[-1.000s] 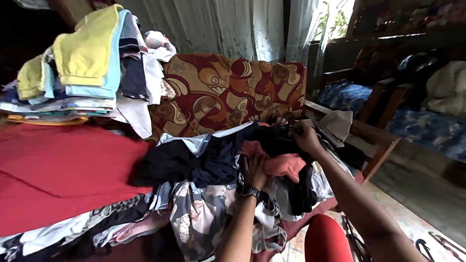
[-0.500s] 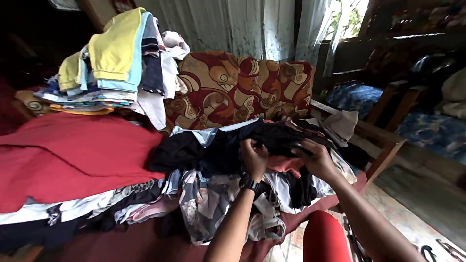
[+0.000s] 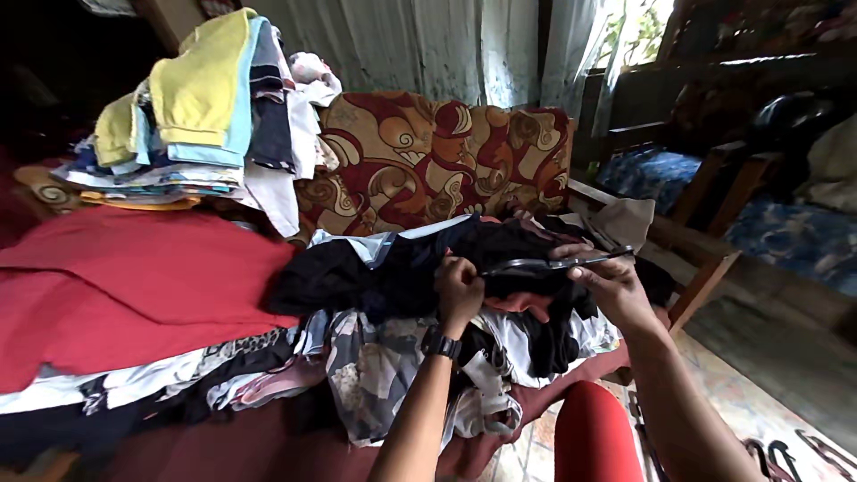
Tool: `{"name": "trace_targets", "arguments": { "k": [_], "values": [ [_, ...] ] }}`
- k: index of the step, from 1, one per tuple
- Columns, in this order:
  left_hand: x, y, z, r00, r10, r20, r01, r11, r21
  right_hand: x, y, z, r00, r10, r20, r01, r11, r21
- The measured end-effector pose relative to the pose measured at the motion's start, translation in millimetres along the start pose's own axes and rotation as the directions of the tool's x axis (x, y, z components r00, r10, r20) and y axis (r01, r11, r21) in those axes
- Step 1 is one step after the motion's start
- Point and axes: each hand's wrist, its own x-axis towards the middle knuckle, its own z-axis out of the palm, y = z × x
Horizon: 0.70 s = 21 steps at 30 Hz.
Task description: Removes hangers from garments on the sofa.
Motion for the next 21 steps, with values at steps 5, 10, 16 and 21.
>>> {"name": "trace_targets", "arguments": {
  "k": [5, 10, 16, 21],
  "values": [
    [-5.0, 18.0, -1.0, 0.949, -0.052, 0.31, -0.012, 0.98, 0.201, 11.3, -43.8, -3.3, 0.961, -0.019, -0.276, 0.124, 0.921, 0.37],
    [-5.1, 20.5, -7.5, 0.787, -0.297, 0.54, 0.04, 0.899, 0.436, -16.0, -41.6, -42.2, 0.84, 0.03, -0.542, 0.029, 0.995, 0.099],
    [-9.2, 9.6, -7.6, 0.796, -0.331, 0.506, 0.061, 0.876, 0.478, -155.7, -19.8, -111.4, 0.496, 0.225, -0.838, -0.705, 0.669, -0.238],
    [-5.9, 3.8, 26.6, 0.994, 0.085, 0.074, -0.103, 0.951, 0.291, -323.0, 22.7, -193.1, 0.138, 0.41, -0.901, -0.982, -0.059, -0.177]
  ]
}}
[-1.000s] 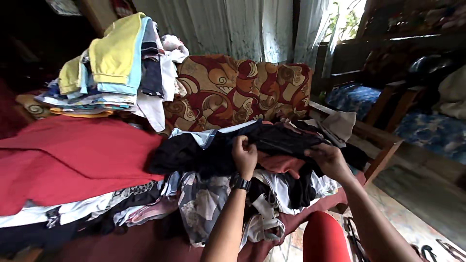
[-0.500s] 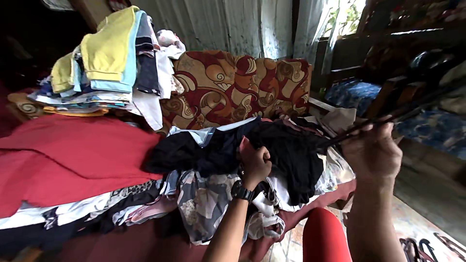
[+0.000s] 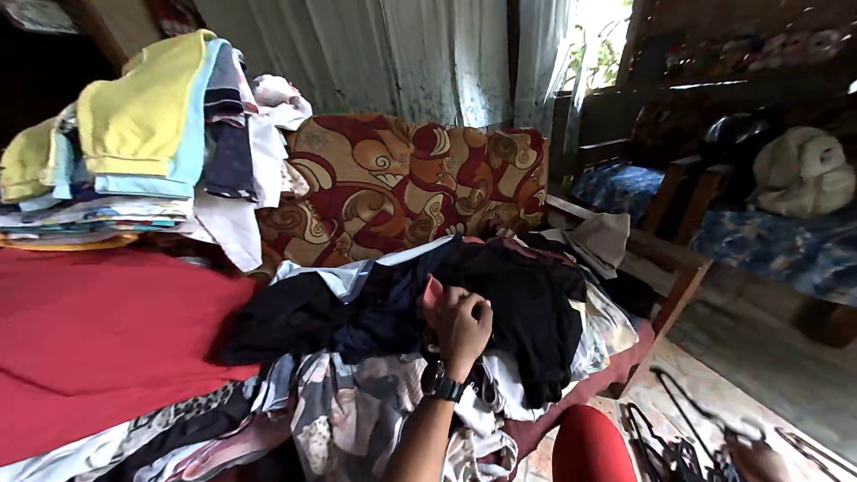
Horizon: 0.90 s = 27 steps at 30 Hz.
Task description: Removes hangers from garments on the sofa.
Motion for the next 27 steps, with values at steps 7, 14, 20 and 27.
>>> {"name": "trace_targets", "arguments": {
  "k": [7, 14, 20, 27],
  "values": [
    [-4.0, -28.7, 66.6, 0.934, -0.09, 0.345, -0.029, 0.945, 0.325, -14.4, -175.7, 49.4, 0.855, -0.519, 0.009, 0.513, 0.848, 0.134],
    [-13.7, -30.8, 72.0, 0.918, -0.125, 0.377, -0.023, 0.931, 0.364, -25.7, -405.3, 117.5, 0.595, -0.785, 0.174, 0.797, 0.604, -0.001],
    [-15.4, -38.6, 77.0, 0.915, -0.127, 0.383, -0.018, 0.936, 0.352, -32.4, -442.4, 118.6, 0.714, -0.646, 0.269, 0.699, 0.678, -0.226],
    [-6.7, -31.8, 49.2, 0.95, -0.165, 0.263, 0.221, 0.955, -0.199, -103.6, -416.9, 47.6, 0.44, -0.876, 0.196, 0.891, 0.453, 0.024]
  ]
}}
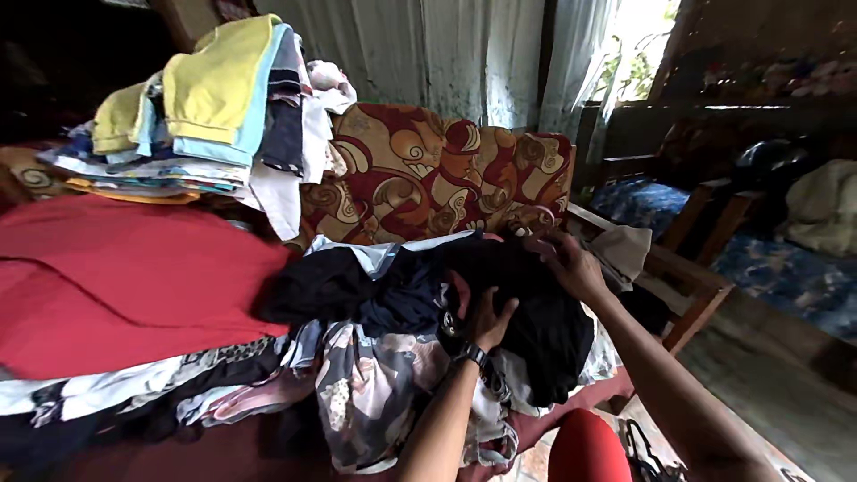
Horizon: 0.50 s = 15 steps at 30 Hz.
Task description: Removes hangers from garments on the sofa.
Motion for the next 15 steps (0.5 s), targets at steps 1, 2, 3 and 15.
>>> {"name": "trace_targets", "arguments": {
  "k": [1, 2, 3, 15],
  "values": [
    [-0.7, 12.6, -8.8, 0.995, -0.008, -0.102, -0.005, 0.992, -0.125, -11.9, -8.7, -5.6, 0.996, -0.084, -0.003, 0.084, 0.996, -0.012],
    [-1.7, 25.9, -16.1, 0.977, -0.007, -0.214, -0.035, 0.981, -0.193, -23.7, -18.4, -9.1, 0.986, -0.164, -0.013, 0.164, 0.986, -0.023],
    [-3.3, 39.1, -22.0, 0.95, 0.003, -0.311, -0.075, 0.972, -0.221, -34.6, -27.6, -10.4, 0.972, -0.235, -0.026, 0.234, 0.972, -0.027],
    [-8.3, 77.0, -97.7, 0.879, -0.042, -0.474, -0.107, 0.953, -0.284, -70.9, -41.5, 6.8, 0.906, -0.371, -0.204, 0.387, 0.921, 0.047]
  ]
}}
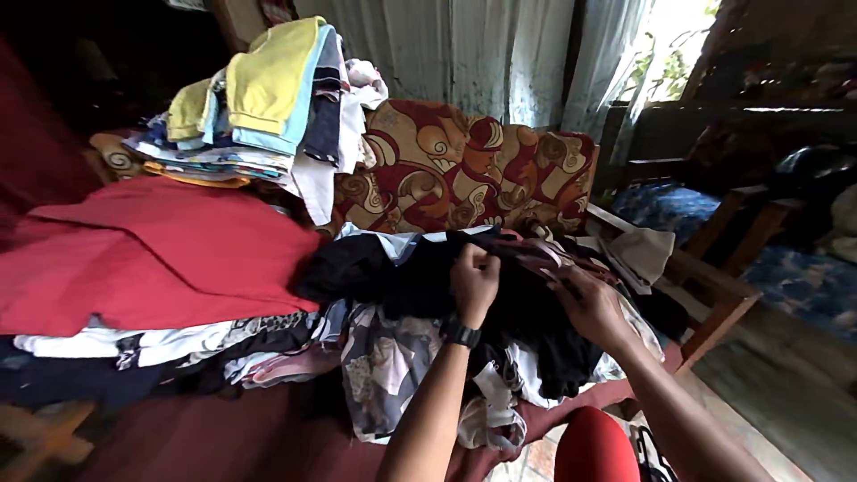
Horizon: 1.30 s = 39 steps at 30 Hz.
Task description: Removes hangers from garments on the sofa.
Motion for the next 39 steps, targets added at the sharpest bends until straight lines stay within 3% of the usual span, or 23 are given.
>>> {"name": "trace_targets", "arguments": {
  "k": [1, 3, 4, 6, 8, 10, 12, 13, 15, 17, 21, 25, 27, 30, 33, 36, 39],
  "values": [
    [3.4, 0.9, -4.3, 0.988, -0.153, 0.011, 0.152, 0.967, -0.204, -4.5, 4.2, 1.8, 1.0, -0.011, -0.02, 0.01, 1.0, -0.014],
    [11.6, 1.2, -15.2, 0.884, -0.445, 0.143, 0.441, 0.692, -0.572, -14.6, 16.4, 1.1, 1.0, -0.011, -0.027, 0.01, 0.999, -0.035],
    [13.9, -0.2, -20.5, 0.833, -0.516, 0.2, 0.505, 0.56, -0.656, -19.8, 23.1, -0.5, 1.0, -0.006, -0.021, 0.005, 0.999, -0.042],
    [13.2, -3.3, -29.5, 0.796, -0.542, 0.269, 0.549, 0.462, -0.697, -28.3, 35.4, -1.3, 1.0, 0.006, -0.028, -0.007, 1.0, -0.021],
    [6.6, -6.1, -33.7, 0.816, -0.501, 0.289, 0.542, 0.488, -0.684, -34.8, 46.5, -1.0, 0.999, 0.048, -0.018, -0.047, 0.997, 0.059],
    [-5.3, -10.9, -36.9, 0.883, -0.356, 0.306, 0.469, 0.651, -0.597, -38.1, 55.0, -2.2, 0.994, 0.109, -0.019, -0.105, 0.981, 0.163],
    [-16.6, -13.9, -38.0, 0.956, -0.153, 0.249, 0.236, 0.907, -0.349, -37.4, 57.2, -6.1, 0.991, 0.134, 0.003, -0.131, 0.96, 0.246],
    [-20.1, -15.8, -36.5, 0.977, -0.05, 0.21, 0.092, 0.976, -0.199, -36.6, 54.9, -7.3, 0.992, 0.122, 0.017, -0.122, 0.957, 0.262],
    [-26.8, -18.8, -30.3, 0.984, 0.08, 0.161, -0.084, 0.996, 0.019, -33.8, 42.6, -6.2, 0.995, 0.076, 0.061, -0.088, 0.966, 0.242],
    [-31.0, -20.7, -24.8, 0.975, 0.136, 0.173, -0.161, 0.977, 0.139, -28.2, 23.5, -0.4, 0.994, 0.007, 0.105, -0.028, 0.979, 0.204],
    [-39.0, -15.7, -17.1, 0.946, 0.198, 0.256, -0.248, 0.952, 0.179, -18.7, 0.2, 23.9, 0.987, -0.149, 0.059, 0.141, 0.982, 0.127],
    [-21.9, -9.6, -29.8, 0.974, 0.133, 0.183, -0.16, 0.976, 0.144, -22.2, 7.3, 37.2, 0.986, -0.163, 0.038, 0.158, 0.981, 0.108],
    [-2.6, -15.2, -40.8, 0.984, -0.006, 0.177, -0.011, 0.995, 0.099, -27.3, 14.3, 29.6, 0.991, -0.133, 0.024, 0.128, 0.98, 0.152],
    [14.2, -23.7, -48.5, 0.95, -0.239, 0.2, 0.241, 0.97, 0.014, -33.7, 18.1, 23.2, 0.978, -0.192, -0.083, 0.2, 0.975, 0.099],
    [15.1, -25.7, -50.6, 0.913, -0.343, 0.219, 0.35, 0.937, 0.006, -32.1, 27.5, 16.5, 0.968, -0.207, -0.142, 0.223, 0.968, 0.114],
    [11.7, -34.3, -52.6, 0.941, -0.266, 0.211, 0.26, 0.964, 0.057, -28.9, 33.2, 11.6, 0.98, -0.158, -0.12, 0.181, 0.961, 0.207],
    [5.0, -44.9, -45.8, 0.996, -0.075, 0.043, 0.067, 0.984, 0.166, -26.3, 19.6, 20.8, 0.984, -0.105, -0.146, 0.146, 0.941, 0.306]
  ]
}}
